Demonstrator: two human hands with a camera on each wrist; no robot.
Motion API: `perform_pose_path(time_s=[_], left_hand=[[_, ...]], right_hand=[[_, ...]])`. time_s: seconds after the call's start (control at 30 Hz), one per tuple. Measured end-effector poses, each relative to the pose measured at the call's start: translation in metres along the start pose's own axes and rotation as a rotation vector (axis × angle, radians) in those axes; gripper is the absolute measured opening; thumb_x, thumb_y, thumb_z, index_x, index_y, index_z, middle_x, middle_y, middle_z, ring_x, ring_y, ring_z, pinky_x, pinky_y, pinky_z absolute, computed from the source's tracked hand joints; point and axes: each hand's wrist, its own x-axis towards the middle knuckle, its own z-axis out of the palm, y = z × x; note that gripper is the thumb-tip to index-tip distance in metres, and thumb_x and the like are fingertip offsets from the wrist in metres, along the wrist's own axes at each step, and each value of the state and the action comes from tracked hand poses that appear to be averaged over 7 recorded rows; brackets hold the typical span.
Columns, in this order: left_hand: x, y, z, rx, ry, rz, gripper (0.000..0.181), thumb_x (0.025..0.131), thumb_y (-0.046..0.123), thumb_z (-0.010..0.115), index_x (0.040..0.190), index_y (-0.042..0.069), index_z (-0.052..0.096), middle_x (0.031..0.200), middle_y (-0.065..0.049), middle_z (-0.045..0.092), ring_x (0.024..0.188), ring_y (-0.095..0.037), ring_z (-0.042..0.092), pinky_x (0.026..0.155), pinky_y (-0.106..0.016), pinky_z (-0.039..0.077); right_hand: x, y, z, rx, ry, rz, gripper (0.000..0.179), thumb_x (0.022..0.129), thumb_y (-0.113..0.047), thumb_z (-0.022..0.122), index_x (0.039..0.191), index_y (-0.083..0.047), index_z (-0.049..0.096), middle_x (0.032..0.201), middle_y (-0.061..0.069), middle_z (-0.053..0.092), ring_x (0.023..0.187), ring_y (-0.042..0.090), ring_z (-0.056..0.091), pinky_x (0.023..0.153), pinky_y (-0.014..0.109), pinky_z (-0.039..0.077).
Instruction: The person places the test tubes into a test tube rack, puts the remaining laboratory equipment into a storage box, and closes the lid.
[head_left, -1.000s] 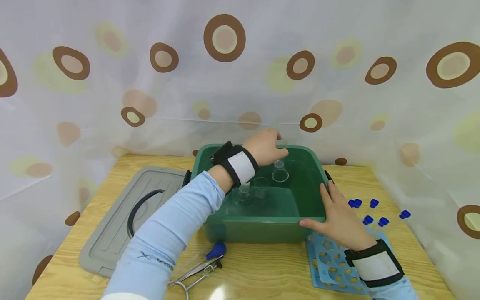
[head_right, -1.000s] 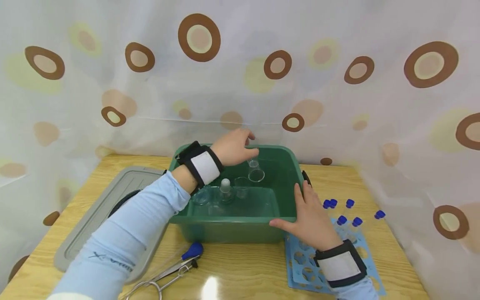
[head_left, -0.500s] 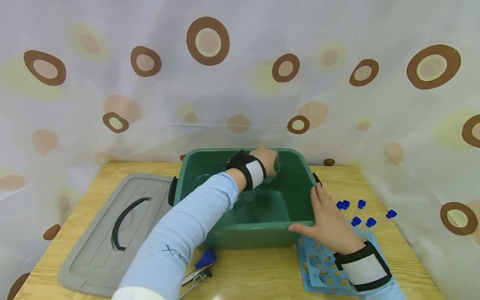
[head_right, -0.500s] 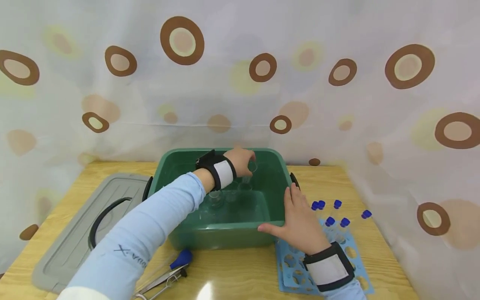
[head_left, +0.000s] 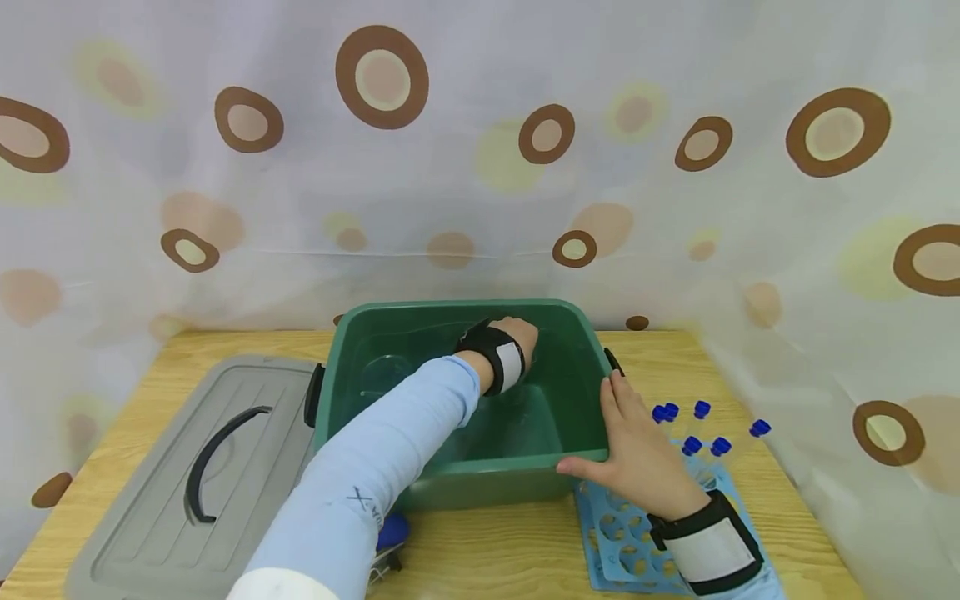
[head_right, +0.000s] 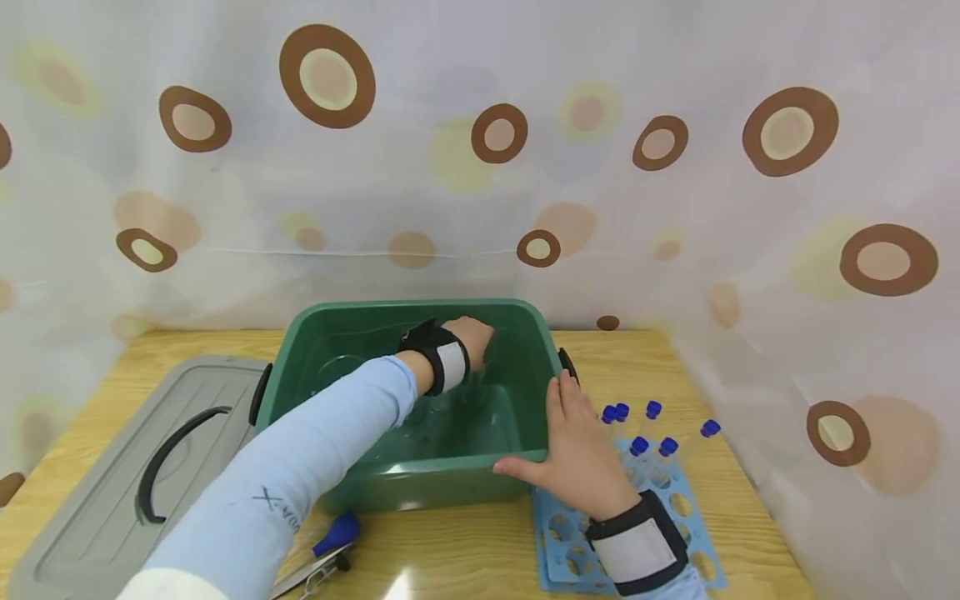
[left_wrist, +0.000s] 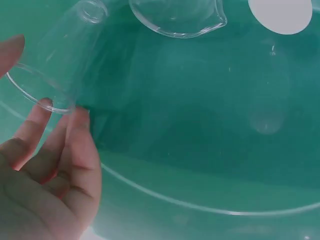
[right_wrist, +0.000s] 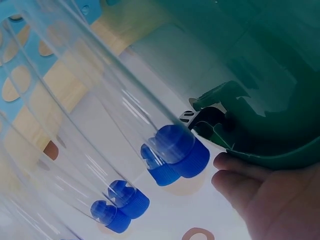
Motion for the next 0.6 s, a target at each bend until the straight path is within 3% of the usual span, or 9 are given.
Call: perform_pose_path(time_s=[0.13,0.23,0.3,0.4,0.5,0.6], left_hand=[[0.009,-0.009,0.019,-0.007,0.012,-0.015,0.033,0.094,0.016,0.052,0.062,0.016,0.043,0.059,0.002,0.04,0.057,-0.016,0.042,0.056,-0.031,0.037],[0.0,-0.011,0.021,-0.009,0.028,-0.012,0.035,0.094,0.013,0.052,0.061,0.015,0.042,0.06,0.001,0.041,0.059,-0.016,0.043,0.056,-0.03,0.037],[-0.004,-0.011,0.023,0.003,0.025,-0.014,0.032,0.095,0.013,0.051,0.063,0.015,0.045,0.067,0.0,0.049,0.063,-0.017,0.046,0.059,-0.03,0.038],[-0.003,-0.013,0.026,0.058,0.028,-0.019,0.02,0.096,0.013,0.049,0.078,0.015,0.058,0.091,-0.004,0.061,0.078,-0.017,0.055,0.069,-0.029,0.044],[0.001,-0.013,0.029,0.146,0.035,-0.048,0.015,0.095,0.017,0.051,0.102,0.015,0.064,0.115,-0.007,0.06,0.1,-0.022,0.057,0.085,-0.032,0.047],[-0.004,-0.015,0.026,0.129,0.044,-0.101,0.022,0.092,0.025,0.058,0.112,0.016,0.063,0.119,-0.006,0.059,0.11,-0.024,0.054,0.093,-0.035,0.046]], right_hand=[[0.002,-0.004,0.001,-0.001,-0.011,-0.021,0.117,0.072,-0.065,0.065,0.146,0.009,0.013,0.153,0.03,0.009,0.138,0.05,0.015,0.101,0.063,0.03],[0.002,-0.007,0.002,-0.004,-0.016,-0.04,0.117,0.071,-0.066,0.065,0.146,0.009,0.014,0.152,0.03,0.009,0.138,0.049,0.016,0.101,0.063,0.03],[0.003,-0.009,0.002,-0.008,-0.014,-0.052,0.117,0.071,-0.066,0.066,0.145,0.009,0.015,0.152,0.03,0.01,0.138,0.049,0.016,0.101,0.063,0.03],[0.005,-0.01,0.002,-0.009,-0.008,-0.07,0.117,0.07,-0.065,0.066,0.145,0.009,0.016,0.152,0.031,0.011,0.137,0.05,0.017,0.1,0.063,0.031],[0.007,-0.011,0.003,-0.006,-0.006,-0.082,0.116,0.07,-0.065,0.067,0.145,0.009,0.016,0.152,0.031,0.012,0.137,0.05,0.018,0.1,0.063,0.031],[0.011,-0.011,0.006,-0.001,-0.025,-0.098,0.116,0.07,-0.065,0.066,0.145,0.009,0.016,0.151,0.031,0.012,0.137,0.05,0.017,0.099,0.064,0.032]])
